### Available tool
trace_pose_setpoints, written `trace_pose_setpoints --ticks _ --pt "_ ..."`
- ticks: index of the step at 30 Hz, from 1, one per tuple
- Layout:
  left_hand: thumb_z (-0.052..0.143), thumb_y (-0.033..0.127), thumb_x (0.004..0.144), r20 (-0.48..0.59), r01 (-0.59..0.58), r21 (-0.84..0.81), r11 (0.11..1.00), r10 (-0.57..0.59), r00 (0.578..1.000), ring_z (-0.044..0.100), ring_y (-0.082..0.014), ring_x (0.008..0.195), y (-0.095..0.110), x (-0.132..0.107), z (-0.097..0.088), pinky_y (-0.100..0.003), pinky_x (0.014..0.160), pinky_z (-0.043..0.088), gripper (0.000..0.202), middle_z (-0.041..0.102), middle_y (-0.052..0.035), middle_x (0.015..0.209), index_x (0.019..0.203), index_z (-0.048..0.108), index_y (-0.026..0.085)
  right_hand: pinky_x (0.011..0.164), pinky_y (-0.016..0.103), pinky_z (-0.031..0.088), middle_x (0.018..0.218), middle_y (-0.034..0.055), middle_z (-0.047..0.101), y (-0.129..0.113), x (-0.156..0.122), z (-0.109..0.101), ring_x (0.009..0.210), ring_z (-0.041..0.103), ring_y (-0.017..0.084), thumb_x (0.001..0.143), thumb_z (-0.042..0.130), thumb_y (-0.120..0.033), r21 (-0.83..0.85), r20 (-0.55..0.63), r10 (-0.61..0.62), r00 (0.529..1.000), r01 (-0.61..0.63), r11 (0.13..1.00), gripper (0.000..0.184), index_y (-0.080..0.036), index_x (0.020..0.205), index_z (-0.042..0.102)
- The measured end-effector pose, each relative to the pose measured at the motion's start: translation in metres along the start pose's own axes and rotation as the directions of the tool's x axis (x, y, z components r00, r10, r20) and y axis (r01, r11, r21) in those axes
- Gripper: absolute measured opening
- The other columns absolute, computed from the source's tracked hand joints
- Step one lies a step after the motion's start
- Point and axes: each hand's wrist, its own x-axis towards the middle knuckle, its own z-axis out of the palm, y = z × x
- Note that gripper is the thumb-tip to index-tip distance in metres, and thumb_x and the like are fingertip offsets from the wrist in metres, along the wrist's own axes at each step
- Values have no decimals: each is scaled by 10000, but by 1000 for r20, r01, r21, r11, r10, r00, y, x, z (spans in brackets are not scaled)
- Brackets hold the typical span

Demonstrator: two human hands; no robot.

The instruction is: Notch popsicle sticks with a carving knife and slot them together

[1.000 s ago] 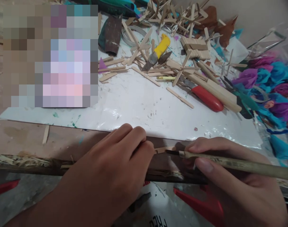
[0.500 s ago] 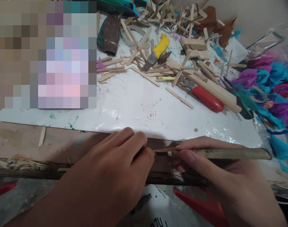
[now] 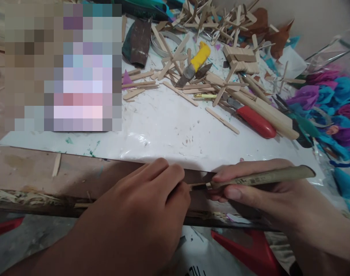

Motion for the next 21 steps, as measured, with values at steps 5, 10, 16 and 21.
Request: trace_pose_setpoints --ticks 5,10,16,21 --pt "496 -28 949 3 6 -7 1000 -6 1000 620 -297 925 1 0 -2 -472 810 610 332 690 -99 1014 1071 774 106 652 192 660 916 28 900 2 -1 0 787 851 219 800 959 -414 -51 37 -67 997 69 996 80 -401 872 927" --pt "501 -22 957 -7 7 10 1000 -7 1000 611 -290 909 1 -3 -4 -455 768 591 336 698 -101 1026 1092 779 109 572 186 599 771 46 862 -5 -11 15 657 786 190 770 954 -459 50 -156 15 988 -7 999 150 -320 806 912" --pt "469 54 1064 -57 1 37 999 1 998 614 -265 915 0 -6 1 -431 765 538 320 708 -70 1008 1096 774 144 538 171 612 831 38 884 8 -11 10 637 809 200 792 949 -404 -24 -95 -90 991 88 996 97 -351 868 921" --pt "437 179 1160 -155 60 55 997 -51 987 619 -219 948 1 -17 1 -416 837 519 323 688 -43 1022 1120 757 156 514 159 605 859 16 892 17 -10 5 614 801 187 791 951 -408 -63 -96 -113 989 107 992 105 -376 886 920"
